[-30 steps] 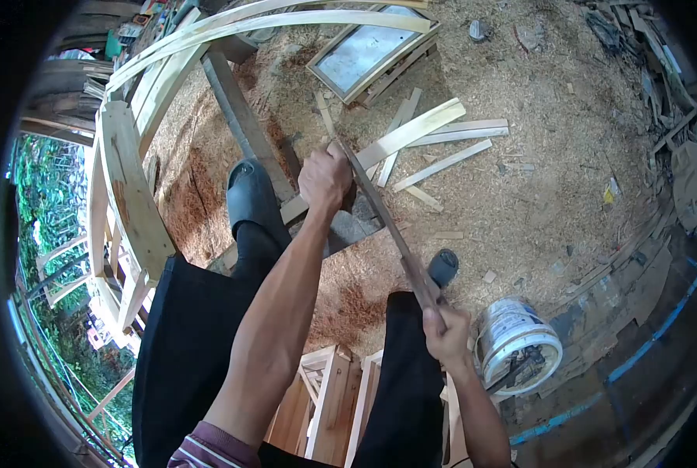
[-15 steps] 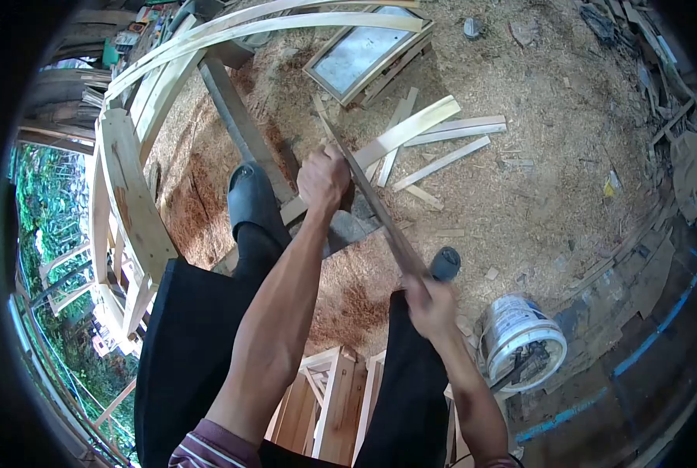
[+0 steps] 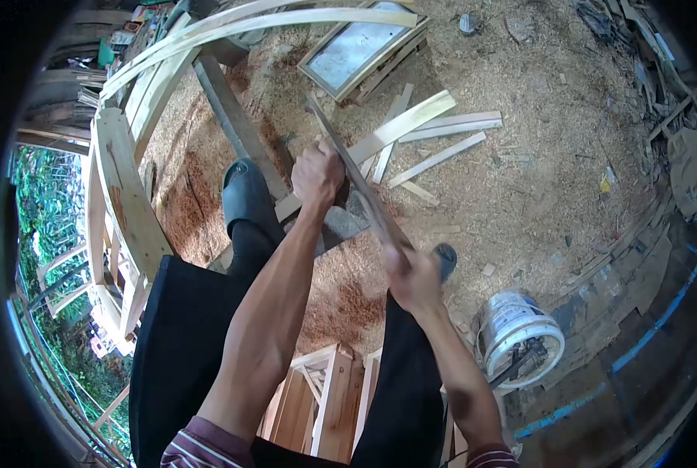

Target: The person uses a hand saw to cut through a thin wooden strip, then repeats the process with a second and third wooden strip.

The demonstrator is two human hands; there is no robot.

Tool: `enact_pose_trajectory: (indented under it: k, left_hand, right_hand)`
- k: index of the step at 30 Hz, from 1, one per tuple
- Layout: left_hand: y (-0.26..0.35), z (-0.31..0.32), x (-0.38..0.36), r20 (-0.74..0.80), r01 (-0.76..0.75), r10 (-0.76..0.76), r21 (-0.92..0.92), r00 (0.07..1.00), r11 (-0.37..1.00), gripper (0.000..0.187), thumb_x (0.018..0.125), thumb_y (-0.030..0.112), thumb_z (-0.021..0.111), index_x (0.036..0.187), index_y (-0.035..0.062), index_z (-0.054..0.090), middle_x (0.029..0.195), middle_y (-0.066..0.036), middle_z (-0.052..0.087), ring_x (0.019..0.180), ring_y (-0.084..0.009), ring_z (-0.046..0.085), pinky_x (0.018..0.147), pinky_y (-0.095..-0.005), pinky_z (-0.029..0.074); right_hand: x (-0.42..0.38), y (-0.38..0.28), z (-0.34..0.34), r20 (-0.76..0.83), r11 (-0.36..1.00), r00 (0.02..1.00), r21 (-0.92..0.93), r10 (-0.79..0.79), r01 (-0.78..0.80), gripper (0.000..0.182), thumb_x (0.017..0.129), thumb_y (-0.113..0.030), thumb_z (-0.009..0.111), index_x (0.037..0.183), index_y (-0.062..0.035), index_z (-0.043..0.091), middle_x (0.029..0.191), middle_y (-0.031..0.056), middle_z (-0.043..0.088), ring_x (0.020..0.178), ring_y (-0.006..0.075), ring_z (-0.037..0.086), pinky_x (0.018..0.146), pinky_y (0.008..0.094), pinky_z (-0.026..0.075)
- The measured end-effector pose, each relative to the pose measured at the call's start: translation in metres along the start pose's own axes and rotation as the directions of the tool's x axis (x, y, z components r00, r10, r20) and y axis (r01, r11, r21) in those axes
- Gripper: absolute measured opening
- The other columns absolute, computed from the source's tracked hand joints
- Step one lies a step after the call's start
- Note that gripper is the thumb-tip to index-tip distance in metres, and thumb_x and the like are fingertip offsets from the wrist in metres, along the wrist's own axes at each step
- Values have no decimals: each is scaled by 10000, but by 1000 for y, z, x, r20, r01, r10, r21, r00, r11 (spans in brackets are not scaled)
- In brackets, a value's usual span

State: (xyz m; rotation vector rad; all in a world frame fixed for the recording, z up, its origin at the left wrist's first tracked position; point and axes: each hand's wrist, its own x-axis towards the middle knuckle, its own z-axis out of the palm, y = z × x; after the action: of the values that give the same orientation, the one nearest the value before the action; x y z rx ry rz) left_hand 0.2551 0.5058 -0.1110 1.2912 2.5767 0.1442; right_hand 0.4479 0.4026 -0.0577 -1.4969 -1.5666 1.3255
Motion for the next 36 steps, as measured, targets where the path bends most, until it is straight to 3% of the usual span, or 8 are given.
enact_pose_trajectory:
  k: [12, 15, 19, 24, 28, 30, 34, 36]
  left_hand:
    - [-7, 12, 1, -69, -21, 23, 29, 997, 999, 281, 836, 224, 420, 731, 42, 608, 772, -219, 641, 707, -386, 631, 702, -474, 496]
    - [-6, 3, -5, -118, -159, 164, 45, 979, 986, 252, 830, 211, 429, 700, 59, 582, 712, -203, 625, 654, -376, 622, 669, -480, 493]
    - [-1, 0, 6, 30, 82, -81, -10, 996, 997, 354, 836, 275, 396, 822, 34, 656, 806, -259, 639, 728, -416, 633, 712, -473, 497]
    - [-8, 3, 1, -14, -22, 22, -14, 1000, 1000, 378, 842, 317, 409, 869, 30, 654, 792, -258, 643, 760, -409, 637, 737, -479, 482]
    - [-3, 0, 3, 24, 92, -91, -44, 996, 995, 357, 838, 319, 424, 881, 42, 646, 770, -248, 646, 752, -397, 640, 736, -483, 477]
    - [2, -3, 2, 30, 152, -149, -93, 988, 984, 376, 841, 327, 417, 868, 44, 662, 769, -248, 646, 749, -392, 643, 740, -476, 479]
    - [1, -4, 4, 97, 134, -136, 28, 986, 991, 430, 839, 343, 406, 825, 26, 697, 772, -250, 648, 750, -396, 646, 749, -462, 489]
    - [5, -14, 8, 204, 193, -190, 6, 960, 981, 463, 843, 376, 401, 872, 19, 695, 823, -262, 646, 806, -406, 640, 785, -458, 487]
  right_hand:
    - [-94, 8, -40, 70, 981, 983, 77, 171, -177, 337, 916, -190, 525, 642, 6, 549, 492, 1, 437, 439, 88, 408, 422, 307, 308]
    - [-24, 10, 10, -30, 996, 996, -30, 83, -83, 365, 890, -237, 554, 613, 0, 580, 457, 101, 445, 391, 167, 506, 421, 339, 357]
    - [-1, 8, -1, 22, 995, 996, 43, 87, -88, 378, 881, -273, 578, 629, 7, 599, 448, 125, 431, 373, 149, 472, 410, 329, 348]
    - [4, -17, -23, 138, 962, 954, 21, 268, -273, 467, 915, -291, 526, 565, 16, 483, 465, 16, 376, 460, 78, 359, 429, 314, 265]
    - [6, -68, -24, 144, 968, 958, -50, 250, -245, 457, 918, -333, 507, 669, 48, 557, 492, 196, 476, 444, 333, 529, 477, 394, 396]
    - [14, -90, -26, 102, 945, 941, -79, 323, -316, 437, 944, -279, 482, 650, 41, 520, 472, 116, 354, 449, 125, 370, 440, 338, 294]
    - [13, -115, -28, 99, 940, 942, -148, 322, -306, 435, 951, -271, 472, 652, 42, 518, 468, 111, 352, 438, 126, 354, 437, 339, 294]
    - [0, -140, -48, 149, 899, 901, -243, 407, -365, 375, 934, -276, 496, 785, 44, 623, 549, 250, 501, 523, 404, 573, 486, 424, 416]
